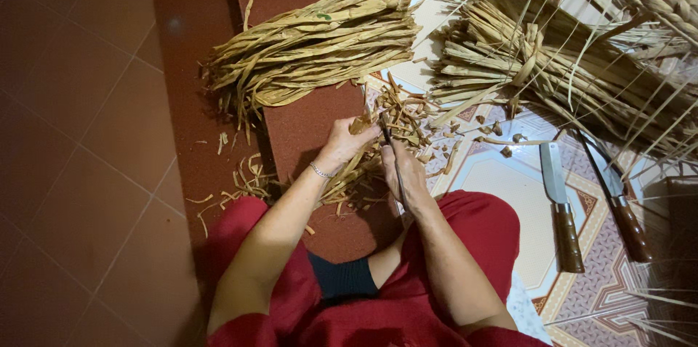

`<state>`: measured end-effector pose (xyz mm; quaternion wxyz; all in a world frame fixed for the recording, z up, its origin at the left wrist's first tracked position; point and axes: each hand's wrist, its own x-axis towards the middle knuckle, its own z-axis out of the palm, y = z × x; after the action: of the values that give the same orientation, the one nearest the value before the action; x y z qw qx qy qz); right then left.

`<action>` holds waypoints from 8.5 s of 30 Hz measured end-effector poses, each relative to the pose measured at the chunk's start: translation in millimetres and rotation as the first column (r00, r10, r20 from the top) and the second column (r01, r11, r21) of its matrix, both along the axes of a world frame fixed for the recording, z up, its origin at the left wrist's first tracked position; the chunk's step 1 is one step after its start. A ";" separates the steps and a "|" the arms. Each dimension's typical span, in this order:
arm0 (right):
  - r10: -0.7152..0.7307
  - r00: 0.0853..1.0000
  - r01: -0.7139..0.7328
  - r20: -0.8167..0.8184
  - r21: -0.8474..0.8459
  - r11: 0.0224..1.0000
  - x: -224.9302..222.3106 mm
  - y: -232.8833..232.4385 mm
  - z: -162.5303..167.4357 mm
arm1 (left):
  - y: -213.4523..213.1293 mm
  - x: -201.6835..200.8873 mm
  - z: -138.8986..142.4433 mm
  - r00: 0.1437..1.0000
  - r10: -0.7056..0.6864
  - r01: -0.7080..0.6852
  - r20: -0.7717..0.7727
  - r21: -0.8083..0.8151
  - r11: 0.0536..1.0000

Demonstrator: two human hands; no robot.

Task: The person sits on the floor and uses shears to trim dried plant strips into shorter pieces. The person repeatedly picks up strips, cuts them, and places the trimmed pieces into a pile on the floor.

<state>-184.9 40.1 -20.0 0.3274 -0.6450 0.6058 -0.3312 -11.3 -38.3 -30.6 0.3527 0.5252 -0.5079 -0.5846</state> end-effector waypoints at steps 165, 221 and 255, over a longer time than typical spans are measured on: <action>-0.568 0.335 0.272 0.752 0.500 0.822 -98.1 -25.4 -24.9 | 34.2 -24.9 -29.5 0.709 -0.282 0.237 0.646 0.158 0.959; -0.470 0.182 0.295 0.864 0.408 0.864 -96.6 -24.4 -27.6 | 36.6 -23.3 -43.1 0.616 -0.333 0.368 0.714 0.113 0.923; -0.323 0.776 0.124 0.541 0.372 0.920 -46.6 -18.9 -10.7 | -0.6 36.3 29.0 0.740 -0.448 0.215 0.502 0.454 0.865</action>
<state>-231.5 21.2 -30.8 0.5566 -0.3704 0.5910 -0.4514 25.0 -38.9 -1.6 -0.0401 0.6360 -0.5602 -0.5292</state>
